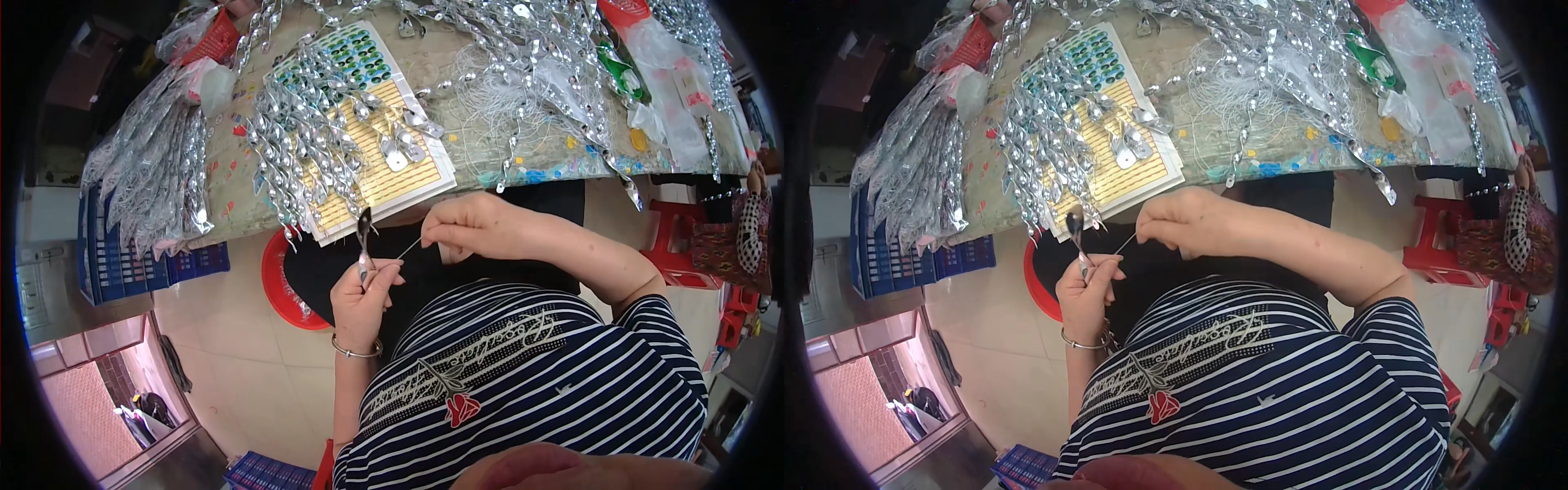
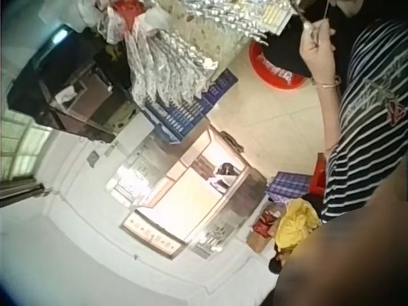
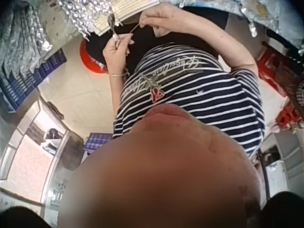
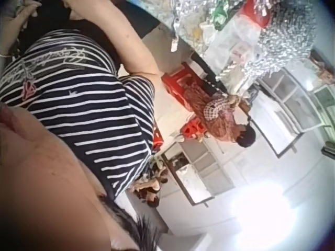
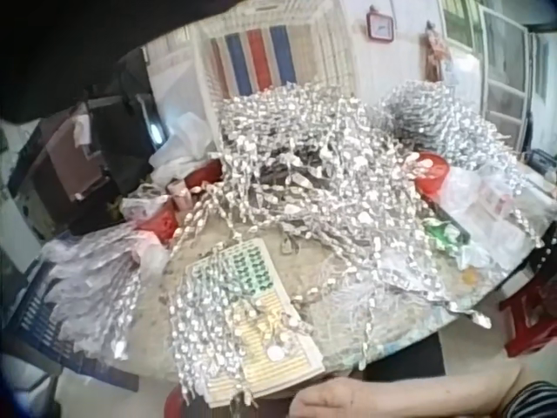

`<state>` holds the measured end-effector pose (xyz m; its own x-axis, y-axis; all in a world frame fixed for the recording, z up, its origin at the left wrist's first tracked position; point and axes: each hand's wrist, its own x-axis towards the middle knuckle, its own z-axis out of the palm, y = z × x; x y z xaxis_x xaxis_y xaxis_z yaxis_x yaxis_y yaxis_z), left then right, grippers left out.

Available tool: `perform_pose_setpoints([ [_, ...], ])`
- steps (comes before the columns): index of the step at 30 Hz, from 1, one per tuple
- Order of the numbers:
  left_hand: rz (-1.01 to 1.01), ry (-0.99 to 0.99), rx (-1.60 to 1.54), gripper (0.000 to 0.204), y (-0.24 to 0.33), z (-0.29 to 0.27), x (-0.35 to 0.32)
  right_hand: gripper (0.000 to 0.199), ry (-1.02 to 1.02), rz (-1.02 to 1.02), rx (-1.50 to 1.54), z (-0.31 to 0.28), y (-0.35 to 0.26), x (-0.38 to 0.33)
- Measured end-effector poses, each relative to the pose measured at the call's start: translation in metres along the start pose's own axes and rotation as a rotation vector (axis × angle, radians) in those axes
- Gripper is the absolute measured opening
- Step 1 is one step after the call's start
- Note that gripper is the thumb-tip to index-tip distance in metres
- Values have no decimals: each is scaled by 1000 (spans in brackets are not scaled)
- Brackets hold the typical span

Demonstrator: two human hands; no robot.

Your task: Manually assembling small silver-colored bell ornaments onto display cards or threads.

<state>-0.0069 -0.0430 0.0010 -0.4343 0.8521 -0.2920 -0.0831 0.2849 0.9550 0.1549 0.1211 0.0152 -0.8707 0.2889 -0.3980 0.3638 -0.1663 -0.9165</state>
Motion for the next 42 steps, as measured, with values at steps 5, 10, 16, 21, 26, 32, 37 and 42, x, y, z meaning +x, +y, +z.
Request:
perform_pose_setpoints([
  [5,4,118,15,10,-4,-7,-1,20,104,-62,37,-9,24,-7],
  [10,-87,117,103,14,-3,-2,0,25,305,-462,-474,3,35,1],
  [16,-70,-29,24,17,-1,11,7,22,221,-412,-301,30,34,14],
  [21,-130,-27,30,16,-5,5,7,14,140,-195,-205,32,27,17],
  [26,-142,-78,-15,15,-12,4,10,12,147,-203,-123,29,26,14],
  [32,-226,-222,-140,14,-17,-5,16,15,328,-308,150,5,-1,9],
  [37,-262,-374,-178,20,-14,5,17,15,306,-291,125,14,2,26],
  [42,-199,-400,-230,29,-21,4,17,14,270,-322,62,18,10,27],
])
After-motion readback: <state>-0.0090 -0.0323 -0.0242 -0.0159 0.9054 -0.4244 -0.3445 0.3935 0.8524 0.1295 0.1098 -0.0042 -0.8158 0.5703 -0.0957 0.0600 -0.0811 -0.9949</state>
